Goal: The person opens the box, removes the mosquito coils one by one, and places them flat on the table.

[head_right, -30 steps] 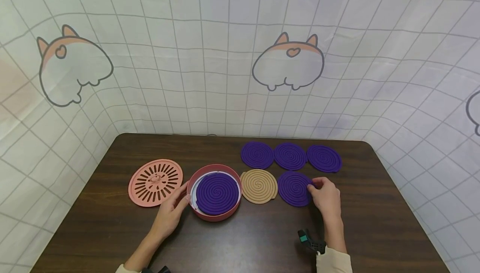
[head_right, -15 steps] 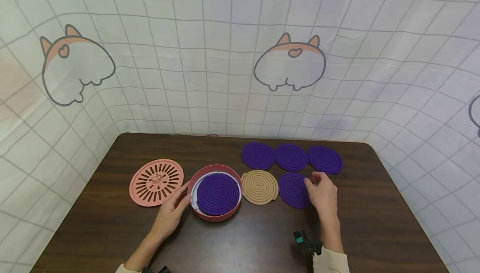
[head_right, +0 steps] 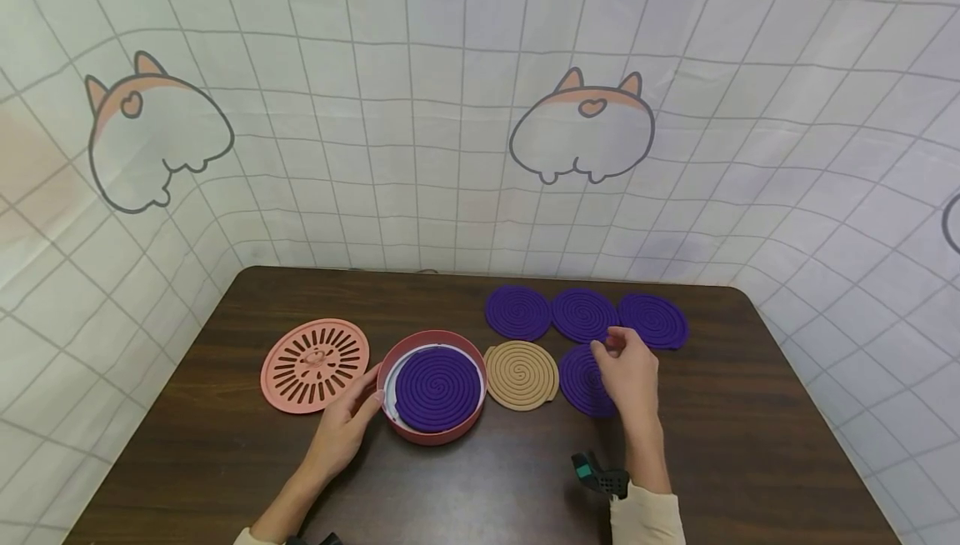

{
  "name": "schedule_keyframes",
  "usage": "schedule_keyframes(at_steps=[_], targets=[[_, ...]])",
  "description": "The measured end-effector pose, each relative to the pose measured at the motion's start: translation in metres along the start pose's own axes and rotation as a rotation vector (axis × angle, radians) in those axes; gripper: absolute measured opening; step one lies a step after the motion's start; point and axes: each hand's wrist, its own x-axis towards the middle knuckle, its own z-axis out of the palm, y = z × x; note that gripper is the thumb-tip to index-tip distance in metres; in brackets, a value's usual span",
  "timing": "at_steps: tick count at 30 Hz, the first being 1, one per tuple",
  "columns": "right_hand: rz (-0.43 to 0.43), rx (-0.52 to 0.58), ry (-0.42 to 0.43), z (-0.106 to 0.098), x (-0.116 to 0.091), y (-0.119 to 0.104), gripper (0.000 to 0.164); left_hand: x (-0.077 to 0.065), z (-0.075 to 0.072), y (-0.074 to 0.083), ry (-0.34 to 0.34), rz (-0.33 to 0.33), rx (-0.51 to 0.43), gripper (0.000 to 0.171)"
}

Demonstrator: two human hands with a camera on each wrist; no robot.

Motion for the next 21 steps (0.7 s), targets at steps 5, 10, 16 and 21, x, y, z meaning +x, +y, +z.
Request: schedule_keyframes(at_steps=[5,10,16,21], targets=[[-0.025,0.03,0.009,0.004,0.001,-0.01,0.044,0.0,0.0,0.0,0.0,-0.005,-0.001,0.05],[-0.036,0.048,0.022,0.01,0.003,-0.016,0.044,0.0,0.0,0.0,-0.001,-0.01,-0.006,0.05],[-0.055,0.062,0.022,0.018,0.004,-0.024,0.043,0.0,0.0,0.001,-0.01,-0.022,-0.021,0.05],[-0.068,0.082,0.01,0.023,0.005,-0.033,0.043,0.0,0.0,0.002,-0.012,-0.028,-0.02,0.05]])
